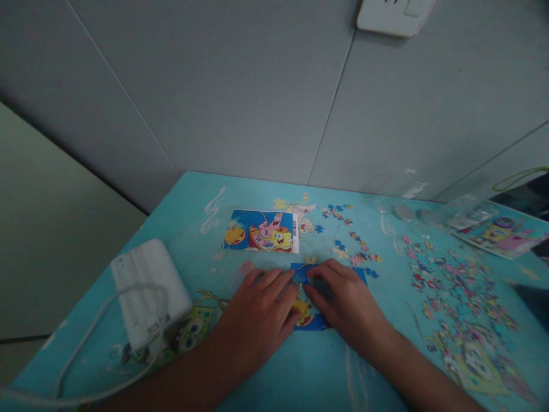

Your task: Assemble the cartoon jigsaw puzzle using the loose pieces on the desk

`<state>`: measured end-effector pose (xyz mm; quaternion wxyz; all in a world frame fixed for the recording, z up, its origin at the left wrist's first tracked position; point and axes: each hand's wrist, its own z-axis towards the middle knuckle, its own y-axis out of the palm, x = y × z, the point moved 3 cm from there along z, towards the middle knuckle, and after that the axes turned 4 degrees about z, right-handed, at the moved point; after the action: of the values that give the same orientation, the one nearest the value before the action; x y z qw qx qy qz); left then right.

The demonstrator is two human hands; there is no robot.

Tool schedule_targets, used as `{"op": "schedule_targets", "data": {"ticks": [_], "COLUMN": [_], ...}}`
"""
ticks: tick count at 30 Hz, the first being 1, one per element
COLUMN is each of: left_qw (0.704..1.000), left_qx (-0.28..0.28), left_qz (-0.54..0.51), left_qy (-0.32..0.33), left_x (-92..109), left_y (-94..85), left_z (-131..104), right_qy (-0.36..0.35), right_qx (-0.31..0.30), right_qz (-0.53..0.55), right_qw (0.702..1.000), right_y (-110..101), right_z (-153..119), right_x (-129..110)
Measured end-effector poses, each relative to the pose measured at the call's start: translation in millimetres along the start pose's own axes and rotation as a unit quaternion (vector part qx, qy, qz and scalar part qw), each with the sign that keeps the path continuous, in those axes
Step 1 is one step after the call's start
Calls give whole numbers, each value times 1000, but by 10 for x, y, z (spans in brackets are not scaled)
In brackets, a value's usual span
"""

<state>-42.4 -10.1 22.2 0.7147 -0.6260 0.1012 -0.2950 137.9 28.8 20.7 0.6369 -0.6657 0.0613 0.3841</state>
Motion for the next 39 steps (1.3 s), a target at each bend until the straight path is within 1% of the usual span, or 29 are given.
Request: {"op": "schedule_targets", "data": {"ticks": [4,10,16,27,34,39], "left_qw": [1000,1000,1000,1000,1000,1000], "left_qx": [8,18,15,4,7,3], "left_qz": [6,21,19,15,21,17], "left_qy": [-3,7,8,3,4,4], "left_x": [2,2,2,1,-17,-22], "left_y": [4,3,12,35,39,26], "left_z": [-1,2,9,-31,-9,0], "right_qy": [-5,-36,-45,-50,-83,-84], "right_qx": [-5,-25,-39,-8,-20,-33], "right_qz": [0,-5,-16,-19,-57,-86], "right_qw": [1000,999,998,999,995,992], "right_y": [7,15,18,-95,-36,5], "right_z": [-19,-43,-41,-28,-68,-88], "right_x": [1,-13,-26,25,-9,-16]}}
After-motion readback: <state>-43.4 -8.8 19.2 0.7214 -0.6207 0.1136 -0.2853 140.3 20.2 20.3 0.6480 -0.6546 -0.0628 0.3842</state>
